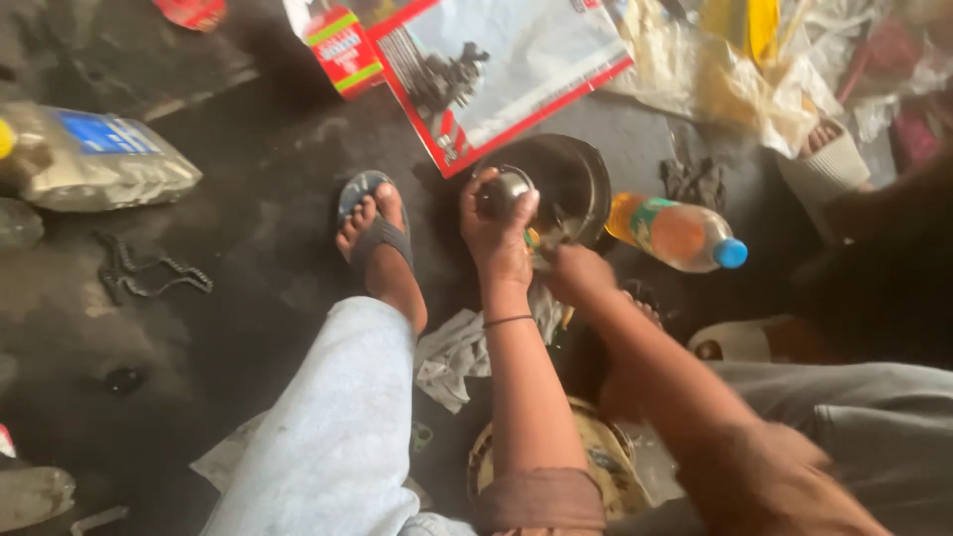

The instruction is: Clean and disassemble a motorcycle carburetor using fuel and tools.

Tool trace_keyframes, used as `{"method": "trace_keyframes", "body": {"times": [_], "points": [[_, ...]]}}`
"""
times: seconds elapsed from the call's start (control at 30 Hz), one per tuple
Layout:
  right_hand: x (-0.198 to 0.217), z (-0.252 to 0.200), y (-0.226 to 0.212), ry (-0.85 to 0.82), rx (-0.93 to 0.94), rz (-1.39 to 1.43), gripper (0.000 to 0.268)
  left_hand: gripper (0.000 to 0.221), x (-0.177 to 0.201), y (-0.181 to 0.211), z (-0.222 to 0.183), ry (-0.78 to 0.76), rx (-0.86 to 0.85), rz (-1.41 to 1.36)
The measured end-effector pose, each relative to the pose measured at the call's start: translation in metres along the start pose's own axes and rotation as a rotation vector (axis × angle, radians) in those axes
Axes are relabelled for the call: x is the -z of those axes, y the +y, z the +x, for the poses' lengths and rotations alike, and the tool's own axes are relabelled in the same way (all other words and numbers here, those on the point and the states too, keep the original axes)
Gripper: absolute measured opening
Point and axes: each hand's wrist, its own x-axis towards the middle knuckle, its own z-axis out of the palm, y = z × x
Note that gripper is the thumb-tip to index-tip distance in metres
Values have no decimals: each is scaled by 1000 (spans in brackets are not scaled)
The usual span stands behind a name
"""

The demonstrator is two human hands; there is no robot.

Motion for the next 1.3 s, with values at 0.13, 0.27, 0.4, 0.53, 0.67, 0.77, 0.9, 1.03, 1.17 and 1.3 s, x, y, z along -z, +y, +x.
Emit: {"method": "trace_keyframes", "body": {"times": [0.13, 0.27, 0.4, 0.53, 0.67, 0.77, 0.9, 1.03, 1.17, 1.3], "points": [[76, -69, -5, 80, -141, 135, 54, 57, -10, 2, -9, 83, 86, 179], [115, -135, -20, 275, -146, 313, 51, 56, -1, -21, -7, 46, -216, 511], [99, -151, -8, 478, 111, 92, 57, 62, -23, -21, -18, -89, -278, 750], [98, -153, -14, 481, 110, -21, 67, 61, -22, -24, -29, -184, -161, 523], [97, -139, 1, 482, 110, -28, 67, 62, -21, -28, -18, -242, -289, 640], [87, -136, 11, 529, 139, 5, 65, 64, -16, -34, -19, -258, -331, 738], [86, -151, -4, 474, 102, -28, 68, 75, -17, -26, -19, -138, -330, 875], [103, -140, -10, 460, 68, -26, 64, 71, -14, -40, -22, -262, -404, 845], [102, -138, -8, 426, 95, 2, 67, 78, -14, -29, -22, -211, -305, 859], [102, -125, -8, 495, 116, 137, 59, 77, -12, -25, -18, -231, -394, 933]]}}
